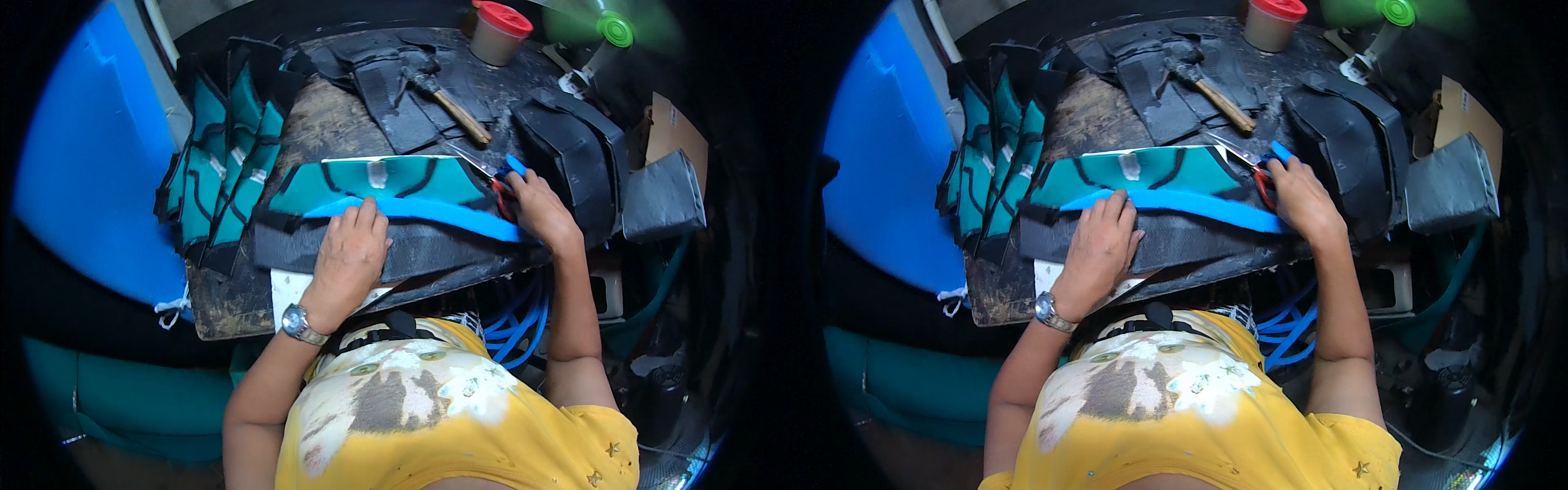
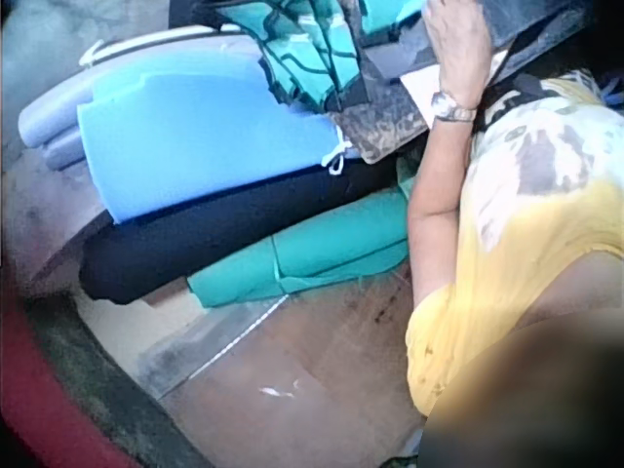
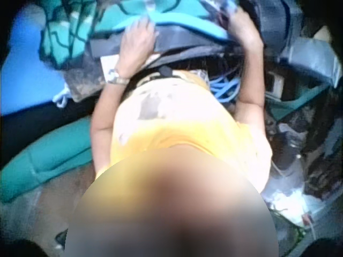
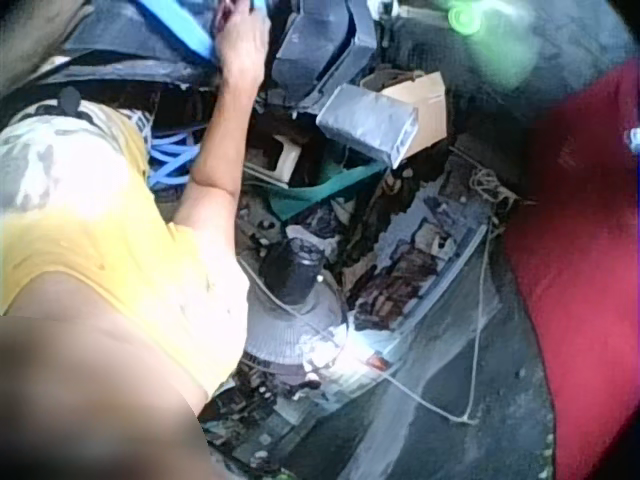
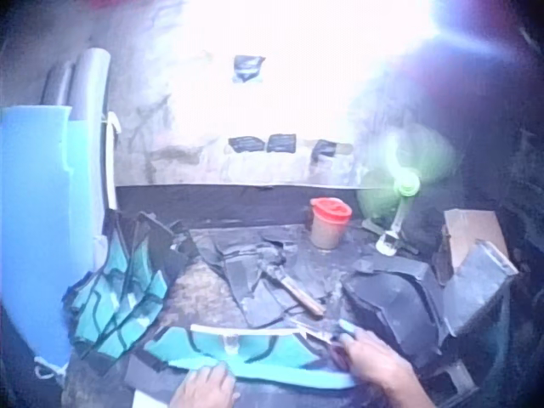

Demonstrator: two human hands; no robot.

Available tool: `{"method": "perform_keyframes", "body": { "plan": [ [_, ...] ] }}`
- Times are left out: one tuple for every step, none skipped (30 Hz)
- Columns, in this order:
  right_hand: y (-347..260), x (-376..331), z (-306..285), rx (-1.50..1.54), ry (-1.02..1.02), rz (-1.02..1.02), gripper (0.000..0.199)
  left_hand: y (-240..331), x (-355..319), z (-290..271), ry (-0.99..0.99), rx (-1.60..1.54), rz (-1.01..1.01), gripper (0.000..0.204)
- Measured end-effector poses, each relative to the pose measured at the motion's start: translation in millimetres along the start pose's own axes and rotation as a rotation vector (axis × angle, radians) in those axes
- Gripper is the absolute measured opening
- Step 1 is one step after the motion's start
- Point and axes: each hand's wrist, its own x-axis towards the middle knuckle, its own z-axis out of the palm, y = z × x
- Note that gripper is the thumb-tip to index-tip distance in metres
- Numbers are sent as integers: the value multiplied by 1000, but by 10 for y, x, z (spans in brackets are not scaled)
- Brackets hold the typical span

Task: The person uses a hammer to press black trim onto green foam pieces on a white board, then cuts a blue foam strip with scissors and fits it into the assembly. The person repeatedly hammers the trim along the edges and adjusts the pieces on the work surface.

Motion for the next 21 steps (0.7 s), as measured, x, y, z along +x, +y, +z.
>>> {"method": "perform_keyframes", "body": {
  "plan": [
    [47, -50, 91, -8, -31, 47, 46, -61, -34, -17, 34, -23, 24, 30],
    [108, -65, 144, 15, -4, 18, 49, -120, -70, -35, -13, -103, -11, 38],
    [146, -79, 192, 44, -33, 21, 53, -162, -94, -39, -1, -121, 5, 40],
    [175, -96, 219, 47, 23, -18, 53, -195, -115, -38, 19, -150, 8, 41],
    [189, -91, 236, 32, 82, -40, 51, -219, -133, -34, 48, -183, 14, 43],
    [210, -94, 221, 73, 77, -66, 51, -225, -145, -22, 33, -221, 5, 46],
    [225, -88, 192, 98, 60, -57, 52, -217, -154, -7, 41, -200, 11, 48],
    [236, -80, 149, 145, 20, -44, 51, -202, -161, 6, 48, -178, 16, 49],
    [239, -97, 100, 247, 24, -36, 50, -181, -167, 14, 64, -158, 27, 51],
    [243, -86, 39, 383, -43, 55, 49, -160, -172, 15, 58, -178, -11, 52],
    [238, -84, -23, 542, -91, 100, 49, -137, -177, 7, 35, -116, -22, 52],
    [222, -75, -74, 649, -104, 135, 50, -108, -175, 0, 25, -57, -29, 51],
    [202, -63, -123, 703, -130, 181, 50, -80, -168, -8, 23, -10, -34, 51],
    [189, -51, -179, 805, -117, 176, 50, -51, -160, -16, 40, 66, -24, 49],
    [165, -35, -219, 905, -122, 217, 50, -22, -147, -19, 14, 124, -16, 49],
    [157, -36, -270, 1100, -159, 305, 51, 6, -130, -18, -8, 181, -7, 50],
    [159, -55, -328, 1228, -158, 306, 55, 30, -113, -12, -29, 234, 2, 50],
    [144, -55, -348, 1311, -116, 287, 56, 53, -108, -9, -18, 279, 25, 52],
    [142, -73, -380, 1397, -75, 264, 57, 63, -102, -6, -48, 278, 22, 52],
    [137, -83, -394, 1526, -16, 259, 58, 70, -98, -3, -29, 285, 24, 53],
    [143, -87, -420, 1632, -13, 161, 65, 73, -93, -1, -11, 290, 30, 53]
  ]
}}
